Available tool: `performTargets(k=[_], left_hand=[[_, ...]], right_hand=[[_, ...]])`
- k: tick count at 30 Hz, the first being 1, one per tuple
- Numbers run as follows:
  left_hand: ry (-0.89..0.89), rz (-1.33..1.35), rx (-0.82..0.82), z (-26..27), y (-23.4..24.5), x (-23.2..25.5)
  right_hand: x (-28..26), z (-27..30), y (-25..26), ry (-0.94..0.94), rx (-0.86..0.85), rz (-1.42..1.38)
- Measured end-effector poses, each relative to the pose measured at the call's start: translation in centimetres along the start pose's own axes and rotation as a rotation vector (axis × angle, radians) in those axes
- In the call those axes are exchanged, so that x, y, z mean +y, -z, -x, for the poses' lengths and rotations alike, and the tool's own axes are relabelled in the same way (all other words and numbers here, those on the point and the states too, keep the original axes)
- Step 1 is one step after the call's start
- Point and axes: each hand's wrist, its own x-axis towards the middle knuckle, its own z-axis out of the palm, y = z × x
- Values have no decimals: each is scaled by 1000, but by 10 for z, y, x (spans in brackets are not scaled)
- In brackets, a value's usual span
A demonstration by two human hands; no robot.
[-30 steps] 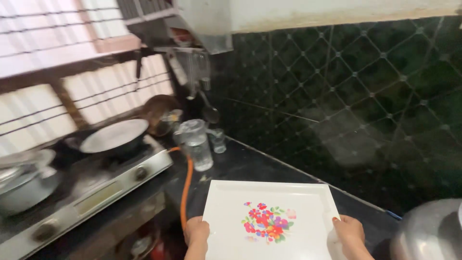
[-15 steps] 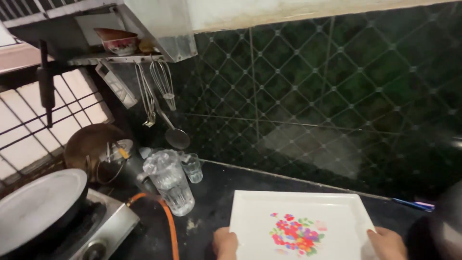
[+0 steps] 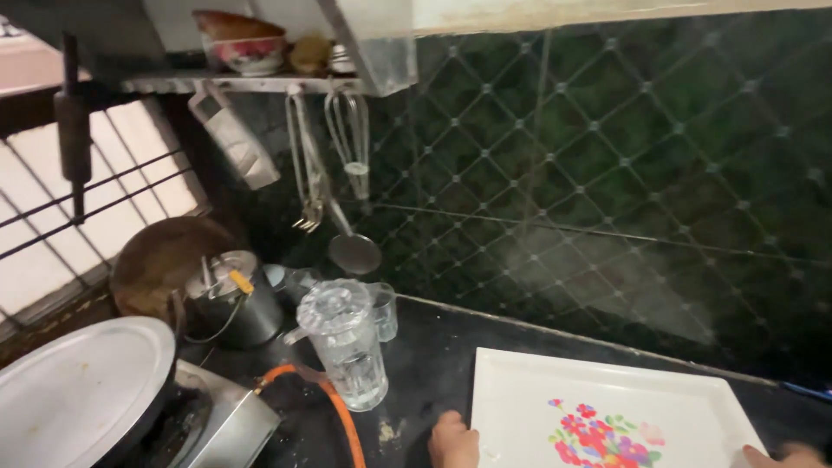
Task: The person prepares and sets a dining table with rice, curry, and water from the kitchen.
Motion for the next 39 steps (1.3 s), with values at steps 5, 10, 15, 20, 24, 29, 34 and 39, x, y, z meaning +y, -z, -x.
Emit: performTargets(k=[5,10,15,20,24,29,34,39], left_hand=[[-329,85,609,29,109,61],[-452,178,712,5,183,86],[-446,3,723,2,196,96],[-487,59,582,-29,192,91],[-459,129,517,-25,197,96],[-431,68,503,-7,198,94],[-458,27,496,32,187,111],[-525,43,384,83,167,156]], right_hand=[[-243,149,-128,443,367,223],[-445,289,-257,538,-628,-368],[-527,336,-344,595,-967,-375],[-559,368,-341,686,-1114,-452],[-561,374,-339,681,-1020,-436],[-551,382,-322,766,-1003,-494],[-531,379,-283,792,-936,-512],[-522,380,-212,709,-843,-482]])
